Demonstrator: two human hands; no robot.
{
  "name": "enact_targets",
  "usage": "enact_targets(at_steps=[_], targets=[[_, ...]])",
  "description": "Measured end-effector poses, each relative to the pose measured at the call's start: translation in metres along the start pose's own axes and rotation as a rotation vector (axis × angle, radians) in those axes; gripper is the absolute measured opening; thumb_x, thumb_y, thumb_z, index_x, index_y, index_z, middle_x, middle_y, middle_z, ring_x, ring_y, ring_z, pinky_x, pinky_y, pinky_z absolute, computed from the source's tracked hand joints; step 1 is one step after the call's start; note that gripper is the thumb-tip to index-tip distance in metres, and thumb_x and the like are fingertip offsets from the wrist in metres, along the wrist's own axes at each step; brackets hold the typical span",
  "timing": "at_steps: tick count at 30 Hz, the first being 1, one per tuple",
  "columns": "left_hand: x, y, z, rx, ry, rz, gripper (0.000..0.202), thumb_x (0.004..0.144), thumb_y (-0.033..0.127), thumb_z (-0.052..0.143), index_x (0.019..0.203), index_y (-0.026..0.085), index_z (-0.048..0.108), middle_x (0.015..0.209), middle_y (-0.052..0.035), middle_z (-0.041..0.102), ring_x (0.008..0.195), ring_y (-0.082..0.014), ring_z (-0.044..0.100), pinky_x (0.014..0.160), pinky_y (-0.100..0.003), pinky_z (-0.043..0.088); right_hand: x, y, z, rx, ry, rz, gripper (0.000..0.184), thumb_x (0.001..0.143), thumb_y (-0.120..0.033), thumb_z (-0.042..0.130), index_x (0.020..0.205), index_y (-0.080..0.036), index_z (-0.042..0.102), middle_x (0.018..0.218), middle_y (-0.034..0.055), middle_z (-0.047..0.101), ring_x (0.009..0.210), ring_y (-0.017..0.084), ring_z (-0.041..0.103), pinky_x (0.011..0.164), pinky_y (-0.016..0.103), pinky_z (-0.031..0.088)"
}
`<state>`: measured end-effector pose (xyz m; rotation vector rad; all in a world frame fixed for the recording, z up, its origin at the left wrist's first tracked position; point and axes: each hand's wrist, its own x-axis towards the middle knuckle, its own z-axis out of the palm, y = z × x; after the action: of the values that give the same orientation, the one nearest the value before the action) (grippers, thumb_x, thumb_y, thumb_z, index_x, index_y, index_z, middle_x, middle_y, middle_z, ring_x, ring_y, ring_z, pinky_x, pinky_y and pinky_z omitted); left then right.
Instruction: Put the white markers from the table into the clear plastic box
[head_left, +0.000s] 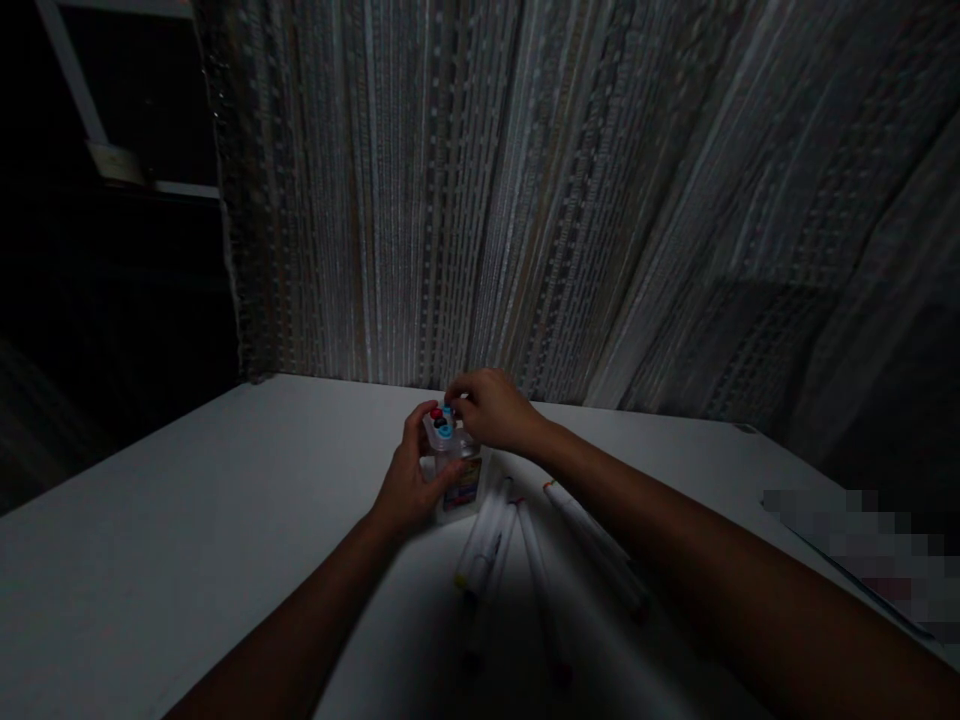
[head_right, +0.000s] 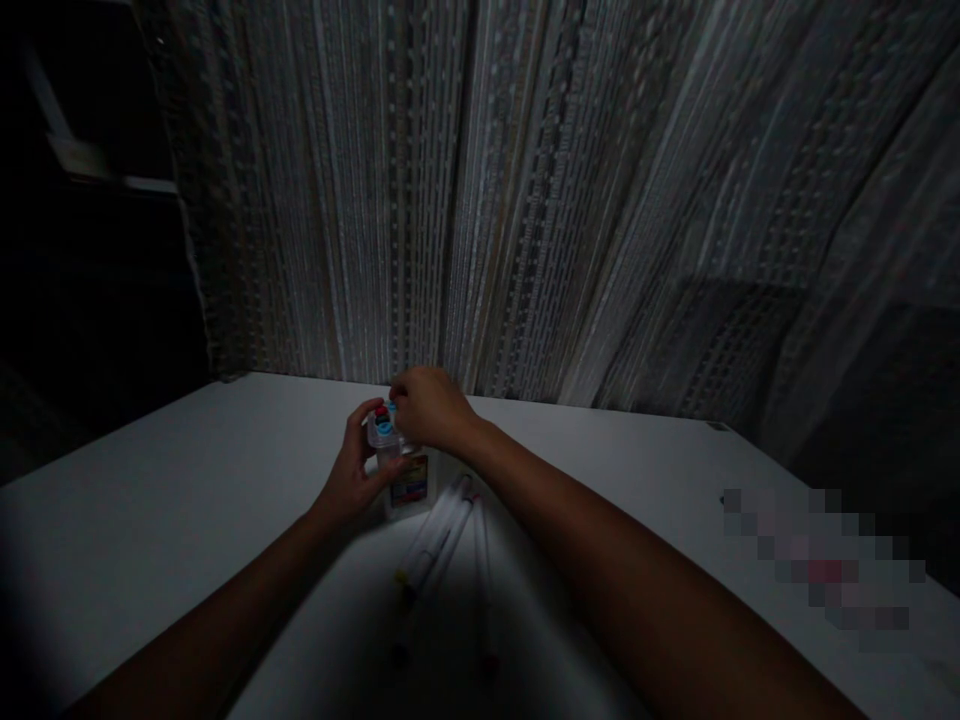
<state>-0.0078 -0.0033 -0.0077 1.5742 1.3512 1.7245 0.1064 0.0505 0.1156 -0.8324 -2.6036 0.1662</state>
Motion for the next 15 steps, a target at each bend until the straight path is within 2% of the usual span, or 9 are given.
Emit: enact_targets(at_steps=[10, 15], targets=[[-0.001, 0.002, 0.001, 0.0, 0.004, -0.029, 0.079, 0.063, 0.045, 0.067, 0.128, 0.024, 0.026, 0.123, -0.0072, 0.049, 0.102, -0.0156, 0.055, 0.091, -0.031, 0.047, -0.008, 0.008, -0.005, 0.075, -0.002, 0.01, 0.029, 0.076, -0.008, 0.047, 0.093, -0.012, 0.07, 0.078, 0.006, 0.069, 0.072, 0.013, 0.062, 0.07, 0.021, 0.045], [-0.001, 0.003, 0.001, -0.02, -0.012, -0.055, 0.08, 0.063, 0.046, 0.067, 0.128, 0.026, 0.025, 0.12, -0.006, 0.051, 0.103, -0.0154, 0.055, 0.092, -0.032, 0.046, -0.012, 0.014, -0.024, 0.08, 0.089, 0.027, 0.028, 0.076, -0.007, 0.048, 0.093, -0.01, 0.07, 0.079, 0.0061, 0.069, 0.073, 0.012, 0.061, 0.071, 0.021, 0.044]])
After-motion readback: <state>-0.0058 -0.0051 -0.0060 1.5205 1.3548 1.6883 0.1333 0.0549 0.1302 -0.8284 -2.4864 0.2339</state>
